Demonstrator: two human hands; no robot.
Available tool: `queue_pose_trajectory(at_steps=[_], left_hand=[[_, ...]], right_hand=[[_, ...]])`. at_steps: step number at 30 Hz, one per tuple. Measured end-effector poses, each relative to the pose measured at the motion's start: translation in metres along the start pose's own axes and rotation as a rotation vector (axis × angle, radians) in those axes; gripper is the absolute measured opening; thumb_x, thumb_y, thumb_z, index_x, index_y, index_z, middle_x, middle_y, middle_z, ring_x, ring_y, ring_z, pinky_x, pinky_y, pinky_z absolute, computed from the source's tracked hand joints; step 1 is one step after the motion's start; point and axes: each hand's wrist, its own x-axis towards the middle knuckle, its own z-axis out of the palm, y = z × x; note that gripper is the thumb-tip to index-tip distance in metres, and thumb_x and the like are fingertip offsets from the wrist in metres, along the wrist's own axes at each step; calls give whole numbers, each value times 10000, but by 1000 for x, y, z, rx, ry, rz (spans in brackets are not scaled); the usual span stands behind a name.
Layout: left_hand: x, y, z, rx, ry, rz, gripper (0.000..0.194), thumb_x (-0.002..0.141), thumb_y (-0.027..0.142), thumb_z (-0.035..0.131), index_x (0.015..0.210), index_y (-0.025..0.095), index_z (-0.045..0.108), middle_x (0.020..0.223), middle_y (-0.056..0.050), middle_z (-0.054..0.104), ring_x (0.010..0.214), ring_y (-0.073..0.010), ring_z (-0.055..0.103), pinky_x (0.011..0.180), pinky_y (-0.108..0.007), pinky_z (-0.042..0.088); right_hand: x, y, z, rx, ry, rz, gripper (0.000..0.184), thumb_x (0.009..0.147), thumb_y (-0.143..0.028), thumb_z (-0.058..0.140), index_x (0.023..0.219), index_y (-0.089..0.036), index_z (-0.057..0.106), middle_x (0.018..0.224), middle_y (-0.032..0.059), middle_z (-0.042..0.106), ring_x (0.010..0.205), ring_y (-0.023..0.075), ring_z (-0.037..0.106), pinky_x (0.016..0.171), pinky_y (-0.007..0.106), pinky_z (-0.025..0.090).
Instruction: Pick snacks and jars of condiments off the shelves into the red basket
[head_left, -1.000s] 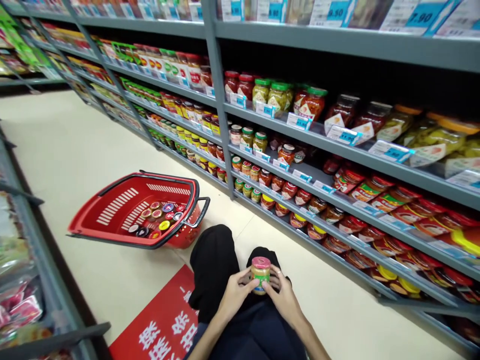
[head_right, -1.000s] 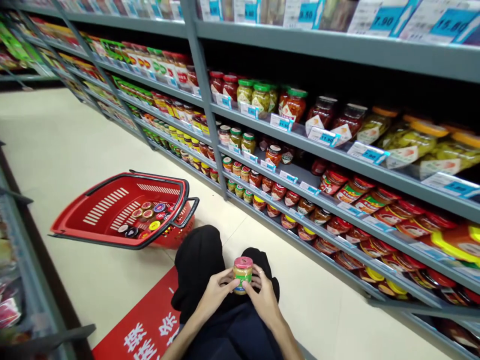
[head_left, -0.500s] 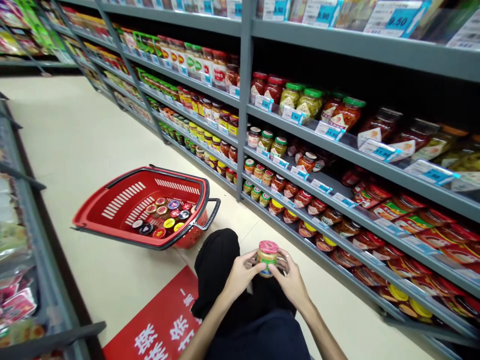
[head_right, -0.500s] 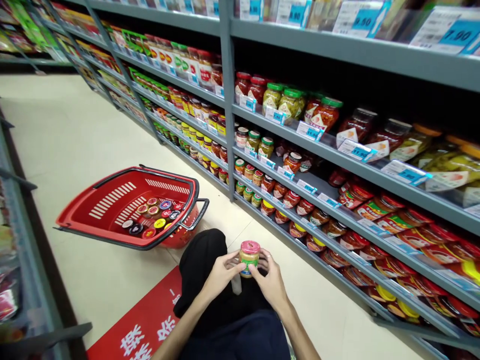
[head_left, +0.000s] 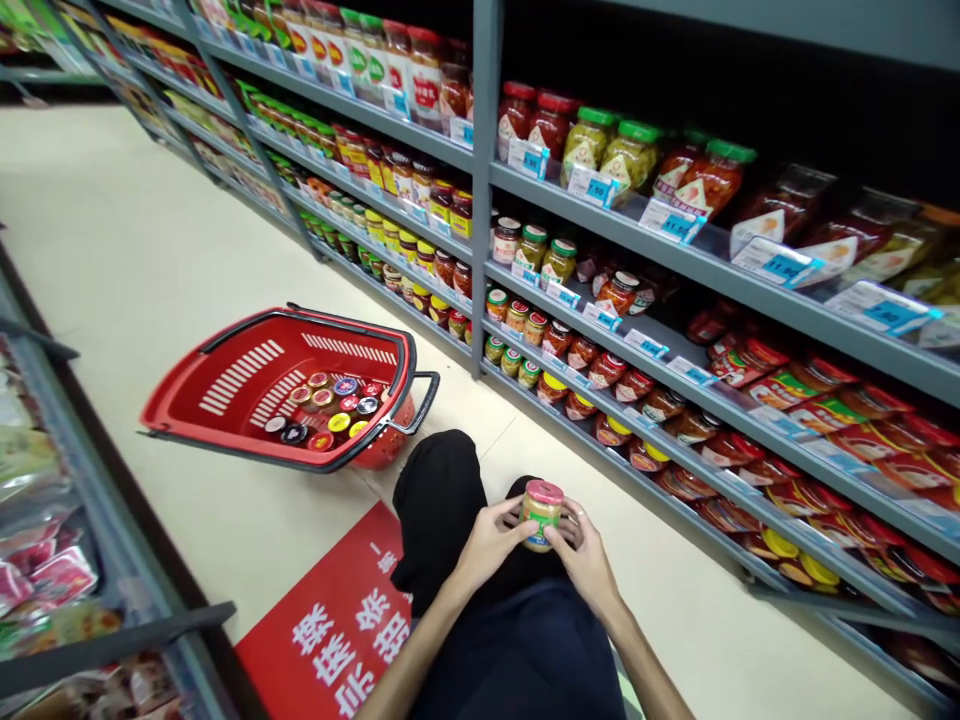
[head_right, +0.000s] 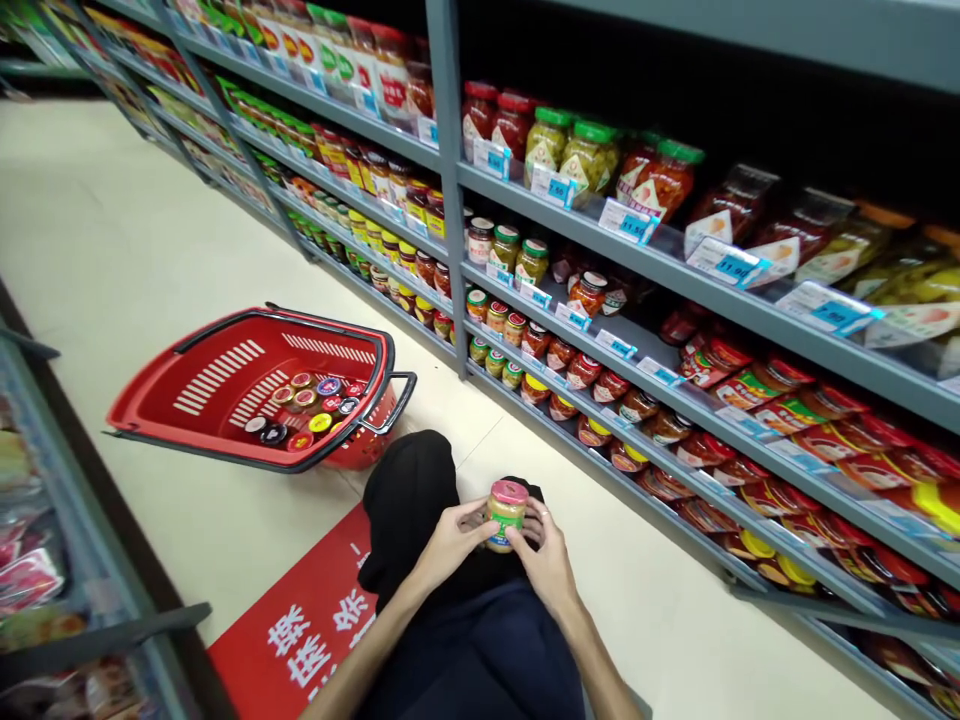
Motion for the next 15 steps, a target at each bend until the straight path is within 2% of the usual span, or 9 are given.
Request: queue_pose_trajectory(at_steps=[5,7,10,12,13,15], left_hand=[[-6,11,11,86,-17,-25,683,837,559,798,1393,172,713,1112,-117,798,918,-255,705,855,-370,597],[-10,11,19,82,-41,-23,642,812,570,812,1369,260,737,1142,-94,802,978,-307,724,920,-431,606],[-14,4,29,2,-141,2,601,776,577,837,1336,378,748,1259,-40,783,1165,-354,715,1079,-466,556],[-6,-5,32,15,-211,-13,644,771,642,813,1325,318,765,1249,-82,784,1202,-366,711,1114,-476,534],[2,-10,32,64,-217,-37,699,726,695,820,1278,266,796,1180,-117,798,1138,-375,733,1066,-486,564],[23,-14,35,182,-212,-77,790,609,772,848,1205,253,828,1048,-124,810,986,-358,761,960,-465,611]], right_hand=[[-11,-3,-5,45,46,-18,608,835,-526,819,1329,-261,582,1291,117,727,1121,300,743,1024,494,600],[-18,1,-8,70,79,-40,562,801,-534,841,1287,-358,619,1242,62,750,1101,327,749,1021,541,597],[-33,18,-13,148,108,-93,535,726,-565,881,1206,-514,650,1160,-21,782,1099,362,755,1015,593,587],[-33,37,-16,205,151,-139,538,752,-624,838,1228,-443,664,1185,22,781,1114,371,756,1017,605,579],[-28,46,-18,231,188,-136,612,712,-669,848,1223,-381,673,1138,58,786,1035,378,777,959,603,598],[-16,57,-25,274,268,-128,793,586,-747,883,1207,-299,674,1086,110,785,932,384,787,878,578,616]])
